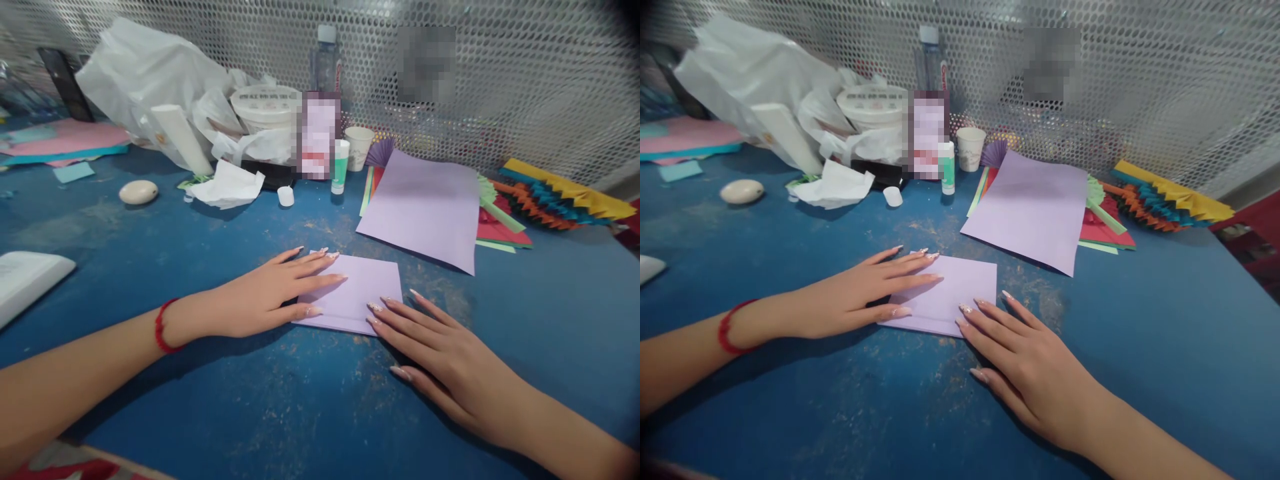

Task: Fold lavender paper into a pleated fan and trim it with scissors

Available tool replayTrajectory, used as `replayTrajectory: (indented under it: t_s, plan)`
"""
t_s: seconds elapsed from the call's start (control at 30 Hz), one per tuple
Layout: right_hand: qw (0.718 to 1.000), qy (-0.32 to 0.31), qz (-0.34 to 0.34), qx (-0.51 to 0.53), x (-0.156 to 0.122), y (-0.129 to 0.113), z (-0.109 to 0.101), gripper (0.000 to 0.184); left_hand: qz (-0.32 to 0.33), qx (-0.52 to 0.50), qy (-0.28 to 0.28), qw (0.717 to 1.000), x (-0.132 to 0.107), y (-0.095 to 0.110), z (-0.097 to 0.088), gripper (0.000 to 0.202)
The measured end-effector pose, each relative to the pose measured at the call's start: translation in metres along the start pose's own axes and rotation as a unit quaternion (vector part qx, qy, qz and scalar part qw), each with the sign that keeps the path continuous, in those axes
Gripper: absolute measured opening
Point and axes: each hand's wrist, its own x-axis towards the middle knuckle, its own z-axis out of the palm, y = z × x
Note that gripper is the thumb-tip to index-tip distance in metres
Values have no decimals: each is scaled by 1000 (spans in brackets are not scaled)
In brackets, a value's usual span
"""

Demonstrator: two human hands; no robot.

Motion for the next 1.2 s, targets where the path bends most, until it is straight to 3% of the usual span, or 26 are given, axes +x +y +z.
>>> replayTrajectory:
  t_s: [0.2,0.4,0.8,1.2]
  plan:
    - [1000,8,-4,3,2,2,0,54,-40,-32,52,997,2,9,4,77]
    - [1000,17,-7,9,0,2,1,52,-33,-7,39,999,3,9,6,83]
    - [1000,18,-7,1,5,-1,-4,51,-14,9,43,999,1,5,6,73]
    - [998,13,7,62,4,0,-4,49,-7,8,49,999,1,2,10,67]
